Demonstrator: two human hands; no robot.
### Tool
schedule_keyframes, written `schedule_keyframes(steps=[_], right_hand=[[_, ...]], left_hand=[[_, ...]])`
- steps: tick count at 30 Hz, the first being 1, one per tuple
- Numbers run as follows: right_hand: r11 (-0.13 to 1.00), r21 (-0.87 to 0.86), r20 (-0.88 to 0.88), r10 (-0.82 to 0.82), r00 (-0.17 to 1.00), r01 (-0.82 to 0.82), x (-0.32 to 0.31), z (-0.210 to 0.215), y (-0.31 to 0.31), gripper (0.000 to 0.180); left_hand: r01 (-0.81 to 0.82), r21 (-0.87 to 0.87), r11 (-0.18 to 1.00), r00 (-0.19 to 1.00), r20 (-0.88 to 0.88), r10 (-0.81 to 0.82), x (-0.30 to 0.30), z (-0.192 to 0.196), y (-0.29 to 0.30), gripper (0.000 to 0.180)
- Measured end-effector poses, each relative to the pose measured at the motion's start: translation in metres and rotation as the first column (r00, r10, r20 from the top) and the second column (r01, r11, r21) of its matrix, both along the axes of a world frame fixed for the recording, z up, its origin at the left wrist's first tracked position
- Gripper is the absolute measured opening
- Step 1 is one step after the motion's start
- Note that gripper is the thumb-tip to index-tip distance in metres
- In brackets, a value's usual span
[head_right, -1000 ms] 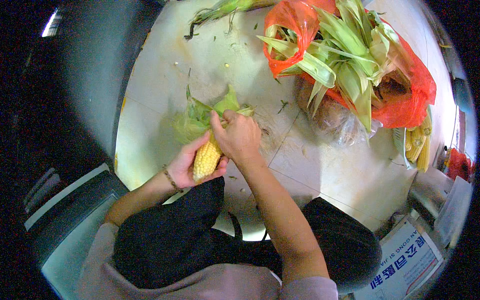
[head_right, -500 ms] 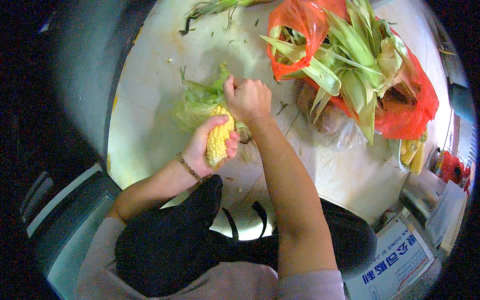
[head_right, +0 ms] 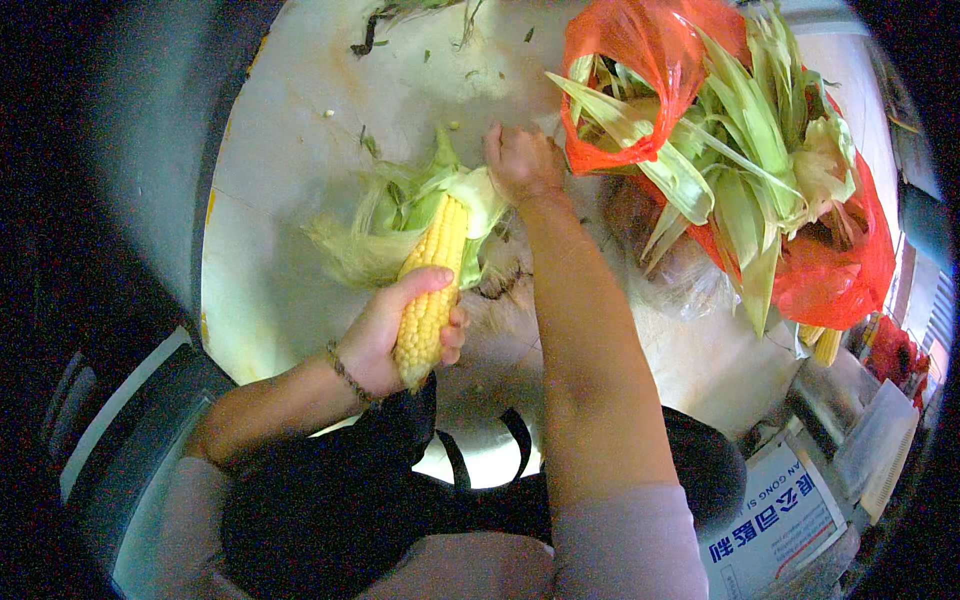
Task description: The person sits on the floor and shucks corn cobs by hand, removing husks and silk. The person places the shucked corn into a white colander and discards the husks into a red plastic bag.
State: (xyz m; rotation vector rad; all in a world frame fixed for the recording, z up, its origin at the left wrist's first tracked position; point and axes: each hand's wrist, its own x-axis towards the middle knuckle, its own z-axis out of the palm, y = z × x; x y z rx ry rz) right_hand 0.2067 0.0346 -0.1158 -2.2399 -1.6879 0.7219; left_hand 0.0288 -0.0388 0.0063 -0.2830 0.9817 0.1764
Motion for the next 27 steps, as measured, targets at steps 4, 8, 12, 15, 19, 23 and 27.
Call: schedule_keyframes(steps=[4, 8, 12, 15, 19, 23, 27], right_hand=[[0.999, 0.054, 0.016, -0.004, 1.0, 0.003, 0.029, -0.037, -0.018, 0.041], [0.997, 0.07, 0.037, -0.045, 0.998, 0.042, 0.018, -0.006, -0.029, 0.035], [0.972, -0.203, -0.187, -0.156, 0.97, 0.117, 0.003, 0.047, -0.032, 0.044], [0.893, 0.444, -0.417, 0.275, 0.866, -0.069, -0.025, 0.078, -0.031, 0.051], [0.878, 0.406, -0.451, 0.435, 0.779, -0.255, -0.07, 0.108, -0.036, 0.039], [0.951, 0.275, -0.657, 0.076, 0.75, 0.145, -0.075, 0.101, -0.045, 0.027], [0.908, 0.199, -0.699, -0.133, 0.703, 0.368, -0.088, 0.106, -0.057, 0.03]], left_hand=[[0.063, -0.085, 0.994, 0.997, 0.053, -0.059, -0.02, 0.009, -0.005, 0.031], [0.181, -0.069, 0.981, 0.983, 0.044, -0.178, -0.039, 0.016, -0.004, 0.033], [0.371, 0.052, 0.927, 0.916, -0.184, -0.356, -0.049, 0.022, 0.006, 0.033], [0.473, 0.2, 0.858, 0.875, -0.218, -0.431, -0.049, 0.041, 0.022, 0.029], [0.521, 0.318, 0.792, 0.854, -0.195, -0.483, -0.048, 0.054, 0.034, 0.027], [0.222, 0.245, 0.944, 0.971, 0.029, -0.236, -0.047, 0.055, 0.029, 0.037], [-0.131, 0.057, 0.99, 0.951, 0.289, 0.109, -0.056, 0.011, 0.011, 0.047]])
